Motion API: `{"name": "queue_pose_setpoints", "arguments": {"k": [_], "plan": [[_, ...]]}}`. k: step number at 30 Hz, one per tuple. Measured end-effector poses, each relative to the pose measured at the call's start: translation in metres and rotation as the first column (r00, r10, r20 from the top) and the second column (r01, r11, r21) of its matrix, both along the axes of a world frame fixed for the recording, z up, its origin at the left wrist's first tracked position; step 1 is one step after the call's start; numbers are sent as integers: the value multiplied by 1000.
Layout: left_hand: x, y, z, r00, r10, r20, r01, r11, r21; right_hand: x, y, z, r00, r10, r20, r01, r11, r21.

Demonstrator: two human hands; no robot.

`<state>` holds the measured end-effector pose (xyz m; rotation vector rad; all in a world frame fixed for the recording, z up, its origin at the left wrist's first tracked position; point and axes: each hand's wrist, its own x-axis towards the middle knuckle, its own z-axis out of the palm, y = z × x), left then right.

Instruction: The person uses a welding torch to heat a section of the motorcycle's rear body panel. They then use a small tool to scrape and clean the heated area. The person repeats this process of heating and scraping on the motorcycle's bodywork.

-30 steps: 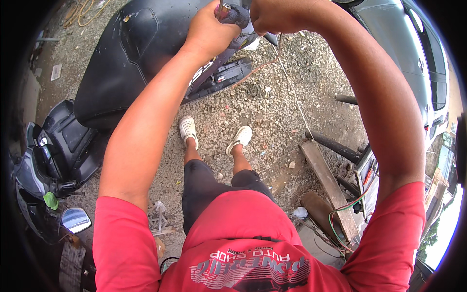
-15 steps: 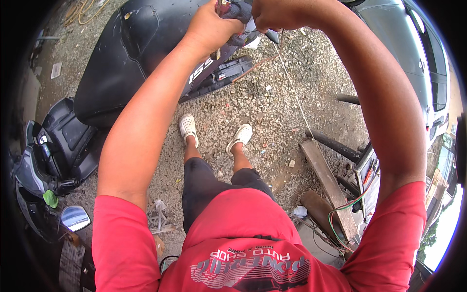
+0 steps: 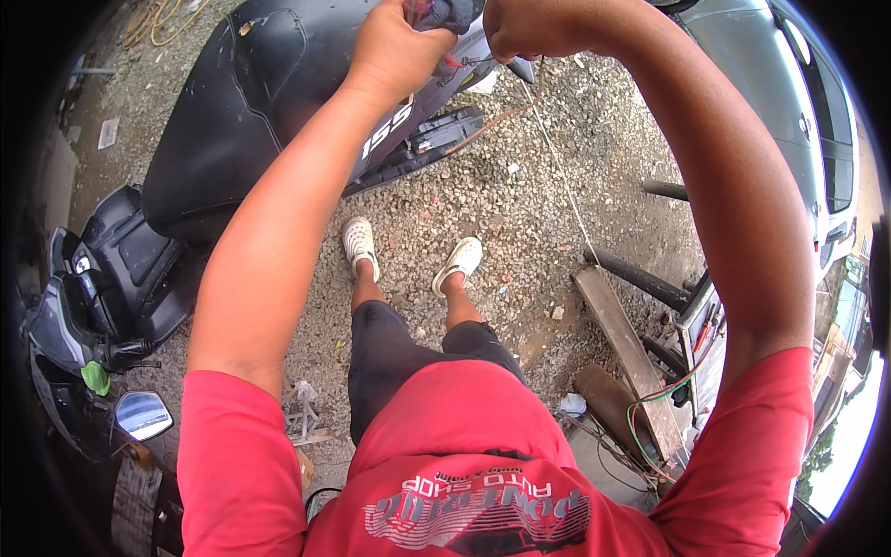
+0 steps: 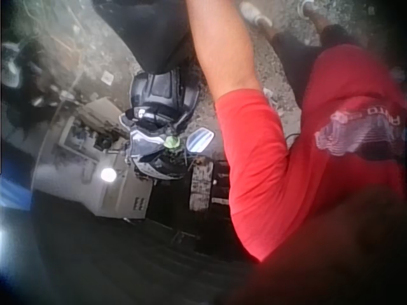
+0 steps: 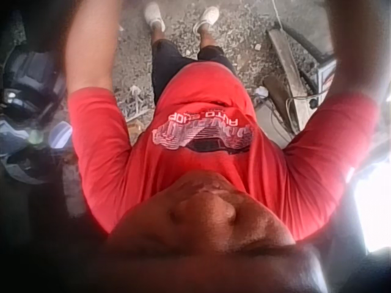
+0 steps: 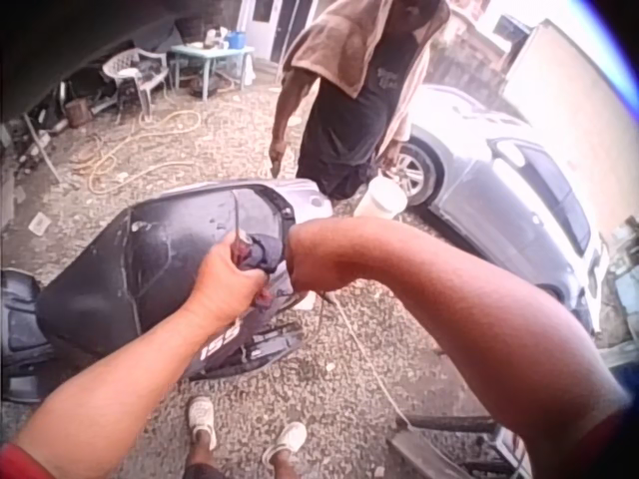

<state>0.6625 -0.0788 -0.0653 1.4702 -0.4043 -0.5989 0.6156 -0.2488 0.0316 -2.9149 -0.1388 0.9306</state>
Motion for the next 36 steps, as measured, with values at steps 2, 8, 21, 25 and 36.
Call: {"name": "queue_pose_setpoints", "arguments": {"k": [2,8,21,25,36], "plan": [[1,0,-4,997,-2,73,1,1000,10,1,-1,0,999,35,-2,-35,999,-17],[0,-1,-14,987,-1,162,1,1000,-2,4,1,-1,996,94,-12,-94,994,-55],[-2,-13,-13,997,-41,63,42,999,-14,5,16,11,1000,-11,-5,10,991,-133],[-4,-6,7,998,-41,-48,44,997,67,1,5,15,982,188,-1,-188,982,-28],[14,30,18,959,-240,-150,259,957,131,10,8,0,978,207,-39,-210,963,-170]]}}
